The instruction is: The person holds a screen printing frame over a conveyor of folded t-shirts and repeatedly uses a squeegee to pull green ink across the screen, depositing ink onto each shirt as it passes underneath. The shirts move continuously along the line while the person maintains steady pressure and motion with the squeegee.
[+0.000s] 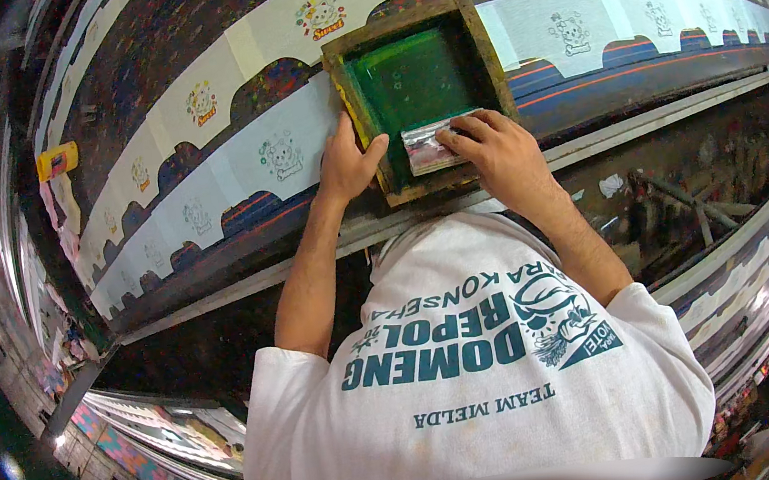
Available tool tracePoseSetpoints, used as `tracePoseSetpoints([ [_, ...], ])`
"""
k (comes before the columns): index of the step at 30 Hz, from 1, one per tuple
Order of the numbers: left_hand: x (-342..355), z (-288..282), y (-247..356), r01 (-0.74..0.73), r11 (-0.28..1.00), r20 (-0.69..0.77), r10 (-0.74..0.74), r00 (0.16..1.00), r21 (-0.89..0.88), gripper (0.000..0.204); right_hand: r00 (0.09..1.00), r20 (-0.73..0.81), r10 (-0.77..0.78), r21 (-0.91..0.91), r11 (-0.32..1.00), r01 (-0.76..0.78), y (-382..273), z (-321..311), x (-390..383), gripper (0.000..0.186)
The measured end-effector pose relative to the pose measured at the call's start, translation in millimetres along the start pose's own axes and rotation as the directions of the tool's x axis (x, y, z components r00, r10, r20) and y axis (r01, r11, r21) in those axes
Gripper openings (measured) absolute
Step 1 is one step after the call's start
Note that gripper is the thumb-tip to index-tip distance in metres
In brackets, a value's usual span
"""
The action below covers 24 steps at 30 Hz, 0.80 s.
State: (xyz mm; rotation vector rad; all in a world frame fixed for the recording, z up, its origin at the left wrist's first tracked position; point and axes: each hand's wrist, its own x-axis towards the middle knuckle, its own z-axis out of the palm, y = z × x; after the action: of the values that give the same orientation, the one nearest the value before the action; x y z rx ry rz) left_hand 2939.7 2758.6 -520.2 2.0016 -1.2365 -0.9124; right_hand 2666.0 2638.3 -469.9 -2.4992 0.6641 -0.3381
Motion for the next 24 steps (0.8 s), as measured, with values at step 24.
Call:
tracePoseSetpoints([
  [24, 0, -2, -1, 0.103, 0.995, -0.014, -0.103, 0.995, 0.001, 0.056, 0.945, 0.208, -0.254, -0.068, 0.960, 0.273, 30, 3, 77, 0.036],
])
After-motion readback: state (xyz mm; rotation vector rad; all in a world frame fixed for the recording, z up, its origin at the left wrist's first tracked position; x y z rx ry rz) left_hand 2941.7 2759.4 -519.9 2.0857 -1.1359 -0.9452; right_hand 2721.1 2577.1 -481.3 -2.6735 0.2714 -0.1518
